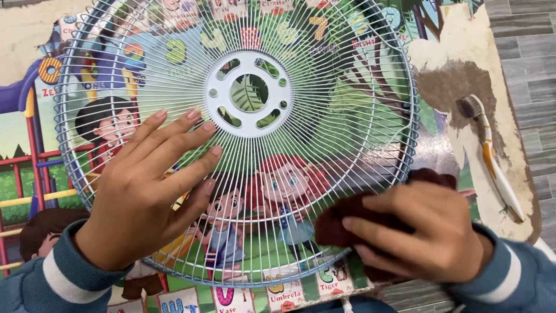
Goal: Cleaning a metal fan grill using a cloth
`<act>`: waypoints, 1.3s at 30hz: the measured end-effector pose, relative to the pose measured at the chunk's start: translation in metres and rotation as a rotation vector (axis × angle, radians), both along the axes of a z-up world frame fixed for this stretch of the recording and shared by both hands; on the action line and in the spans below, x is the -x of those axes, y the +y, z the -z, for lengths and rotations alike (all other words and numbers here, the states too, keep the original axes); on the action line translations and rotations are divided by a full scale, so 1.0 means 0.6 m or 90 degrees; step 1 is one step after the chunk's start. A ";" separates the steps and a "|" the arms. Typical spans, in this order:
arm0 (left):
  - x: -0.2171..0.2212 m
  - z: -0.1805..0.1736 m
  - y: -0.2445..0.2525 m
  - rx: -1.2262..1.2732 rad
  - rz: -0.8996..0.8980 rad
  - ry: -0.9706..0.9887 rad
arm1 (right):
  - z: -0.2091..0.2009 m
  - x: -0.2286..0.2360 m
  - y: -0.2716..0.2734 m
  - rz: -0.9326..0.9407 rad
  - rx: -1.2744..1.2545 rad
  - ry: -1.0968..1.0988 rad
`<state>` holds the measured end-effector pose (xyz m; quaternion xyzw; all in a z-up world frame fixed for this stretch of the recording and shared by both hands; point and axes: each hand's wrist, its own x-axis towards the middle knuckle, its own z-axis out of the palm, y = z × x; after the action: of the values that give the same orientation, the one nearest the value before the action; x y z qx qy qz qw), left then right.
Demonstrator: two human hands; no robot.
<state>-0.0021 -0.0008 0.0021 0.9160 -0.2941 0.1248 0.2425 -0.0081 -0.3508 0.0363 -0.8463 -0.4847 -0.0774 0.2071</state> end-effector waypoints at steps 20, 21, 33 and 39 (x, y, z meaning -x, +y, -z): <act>0.085 -0.049 -0.073 0.193 0.165 -0.020 | 0.047 0.064 -0.033 -0.003 -0.013 -0.219; 0.089 -0.050 -0.074 0.213 0.176 -0.015 | 0.048 0.064 -0.030 -0.015 -0.023 -0.221; 0.085 -0.044 -0.081 0.231 0.137 -0.043 | 0.090 0.077 -0.058 -0.160 0.026 -0.413; 0.077 -0.048 -0.082 0.325 0.199 0.090 | 0.117 0.110 -0.074 -0.066 -0.065 -0.271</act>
<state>-0.0483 -0.0498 0.0308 0.7756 -0.3729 0.0921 0.5010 -0.0742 -0.3950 -0.0337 -0.7733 -0.5558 -0.2677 0.1462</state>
